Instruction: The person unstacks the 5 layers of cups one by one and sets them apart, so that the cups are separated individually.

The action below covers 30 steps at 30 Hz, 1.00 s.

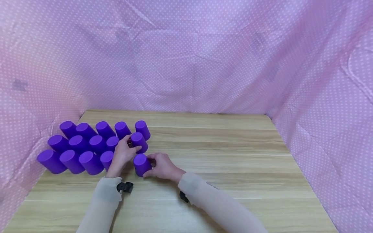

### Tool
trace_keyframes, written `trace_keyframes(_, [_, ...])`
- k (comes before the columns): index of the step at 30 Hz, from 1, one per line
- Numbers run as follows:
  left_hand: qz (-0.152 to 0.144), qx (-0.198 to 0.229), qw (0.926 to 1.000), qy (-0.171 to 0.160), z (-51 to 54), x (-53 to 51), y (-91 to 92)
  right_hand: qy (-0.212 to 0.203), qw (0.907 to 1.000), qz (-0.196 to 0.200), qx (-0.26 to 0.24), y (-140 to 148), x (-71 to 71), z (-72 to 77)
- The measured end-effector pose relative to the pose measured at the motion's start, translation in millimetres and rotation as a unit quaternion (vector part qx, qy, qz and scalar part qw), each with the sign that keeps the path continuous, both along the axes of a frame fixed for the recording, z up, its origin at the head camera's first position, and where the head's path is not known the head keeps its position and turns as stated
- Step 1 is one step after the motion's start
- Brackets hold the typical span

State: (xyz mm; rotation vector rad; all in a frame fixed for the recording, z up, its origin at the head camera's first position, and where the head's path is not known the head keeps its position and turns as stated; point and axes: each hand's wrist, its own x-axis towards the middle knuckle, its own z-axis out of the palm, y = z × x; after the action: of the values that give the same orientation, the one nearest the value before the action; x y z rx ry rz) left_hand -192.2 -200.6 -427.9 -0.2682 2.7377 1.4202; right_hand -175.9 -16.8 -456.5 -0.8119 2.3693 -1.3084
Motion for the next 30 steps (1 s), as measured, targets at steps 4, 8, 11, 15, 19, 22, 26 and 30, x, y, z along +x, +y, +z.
trace_keyframes(4, [0.002,0.003,1.0,-0.006,0.8,-0.1,1.1,0.003,1.0,-0.003,0.003,0.8,1.2,0.1])
trace_keyframes(8, [0.002,0.006,1.0,-0.003,0.6,-0.4,2.0,-0.003,1.0,-0.007,0.002,3.3,1.3,-0.1])
trace_keyframes(11, [-0.003,0.009,1.0,0.002,0.1,-0.8,2.3,-0.009,0.9999,-0.01,0.001,5.3,1.1,0.9])
trace_keyframes(15, [-0.006,0.013,0.9999,0.002,-0.6,-1.0,2.6,-0.006,0.9999,-0.009,0.006,6.8,1.0,1.9])
trace_keyframes(19, [-0.007,0.016,0.9998,-0.003,-0.2,-1.1,2.3,-0.003,0.9999,-0.012,0.007,5.9,0.4,0.4])
trace_keyframes(22, [-0.008,0.017,0.9998,-0.005,0.5,-1.2,1.7,0.0,0.9998,-0.016,0.01,4.8,0.4,0.3])
trace_keyframes(26, [-0.011,0.013,0.9998,-0.007,1.1,-1.4,1.2,0.004,0.9998,-0.017,0.014,4.4,0.9,1.4])
trace_keyframes(30, [-0.012,0.003,0.9999,-0.01,1.9,-1.2,0.8,-0.002,0.9997,-0.019,0.013,8.8,0.2,0.9])
